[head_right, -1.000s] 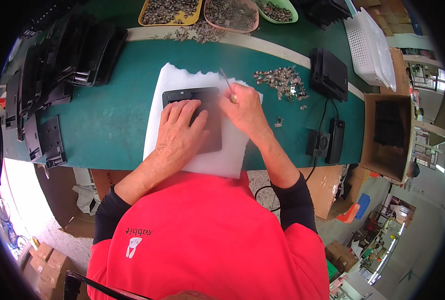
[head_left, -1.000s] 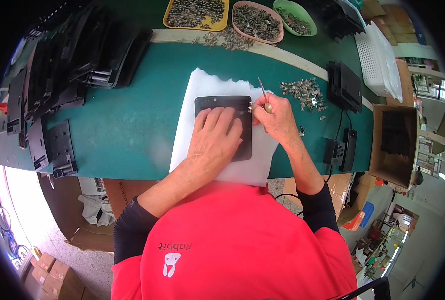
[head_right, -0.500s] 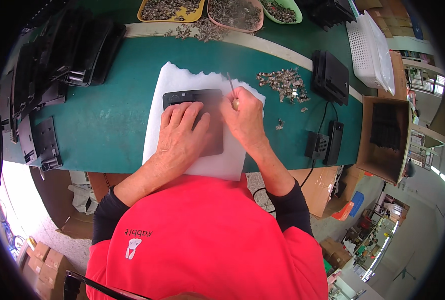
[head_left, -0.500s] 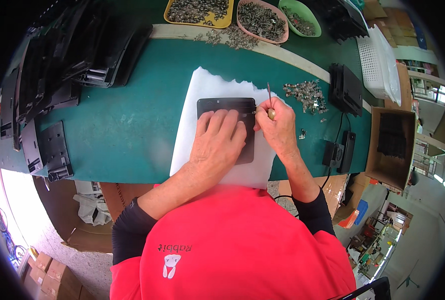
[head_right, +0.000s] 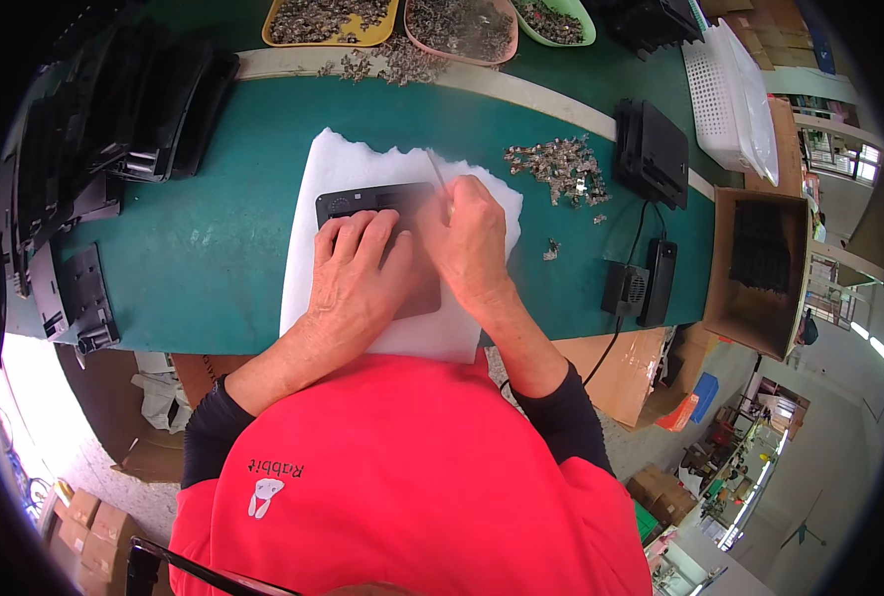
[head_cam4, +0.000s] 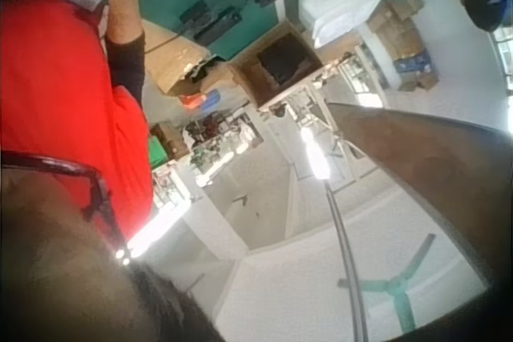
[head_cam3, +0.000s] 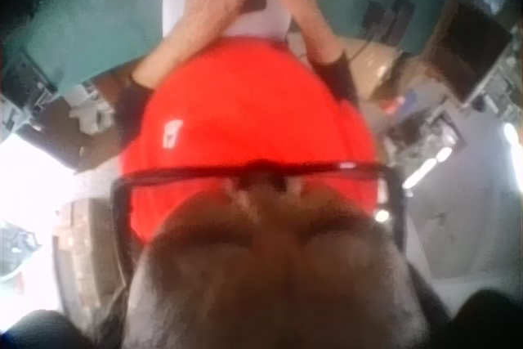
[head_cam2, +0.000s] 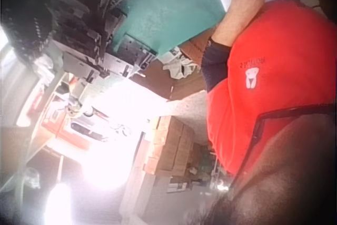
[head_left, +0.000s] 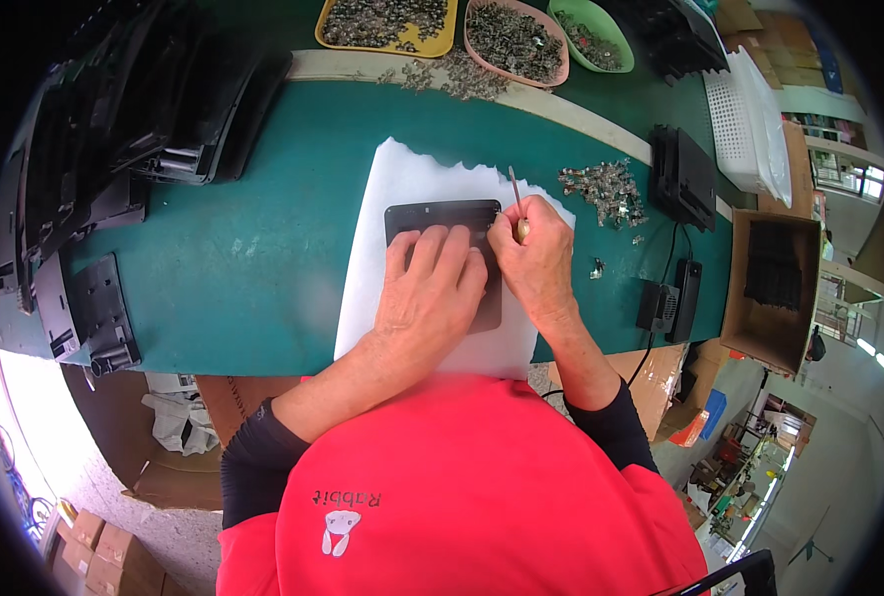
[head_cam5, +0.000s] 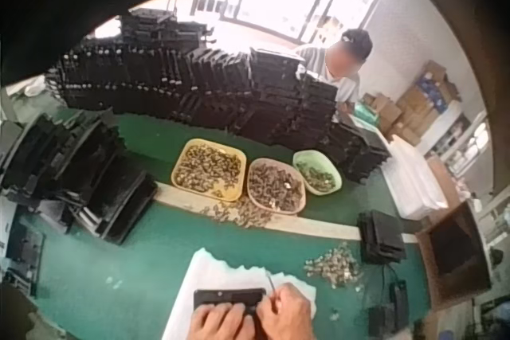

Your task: The person uses a small screwdriver to fasten screws into a black rectangular electronic component on a green workbench. They repeatedly pick up screws from the table, align them with screw holes, and tighten them. Completed units are stacked to the left, and trays of screws are visible nearby.

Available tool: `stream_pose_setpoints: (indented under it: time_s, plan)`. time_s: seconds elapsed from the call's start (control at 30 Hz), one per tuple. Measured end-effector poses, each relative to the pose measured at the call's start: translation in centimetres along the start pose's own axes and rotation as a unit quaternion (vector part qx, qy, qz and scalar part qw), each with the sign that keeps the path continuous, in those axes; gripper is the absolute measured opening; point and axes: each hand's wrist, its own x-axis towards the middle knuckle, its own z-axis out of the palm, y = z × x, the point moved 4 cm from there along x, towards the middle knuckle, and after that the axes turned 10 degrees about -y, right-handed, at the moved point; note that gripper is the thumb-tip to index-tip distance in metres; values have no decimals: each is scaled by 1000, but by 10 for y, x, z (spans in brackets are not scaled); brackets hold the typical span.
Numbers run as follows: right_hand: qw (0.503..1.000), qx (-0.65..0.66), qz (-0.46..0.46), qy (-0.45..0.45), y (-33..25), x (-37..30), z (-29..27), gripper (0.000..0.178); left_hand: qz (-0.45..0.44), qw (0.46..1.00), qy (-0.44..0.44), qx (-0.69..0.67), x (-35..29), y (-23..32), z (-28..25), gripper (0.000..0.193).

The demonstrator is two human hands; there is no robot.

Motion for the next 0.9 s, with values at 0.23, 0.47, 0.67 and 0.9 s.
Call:
stream_pose_setpoints:
  time_s: [0.23, 0.47, 0.67, 0.9]
  plan:
    - [991, 97, 69, -54, 11, 1, 6, 13, -13, 1000, -12, -12, -3, 0, 2, 36]
    - [935, 279, 106, -190, 20, 10, -4, 19, -7, 999, -6, -45, -1, -5, 2, 42]
    - [976, 133, -36, -170, 21, 23, -12, 21, -46, 999, 17, -6, -2, -2, 0, 42]
    - [967, -45, -171, -186, -14, -7, -22, 27, -180, 982, -37, 41, -14, 3, -5, 41]
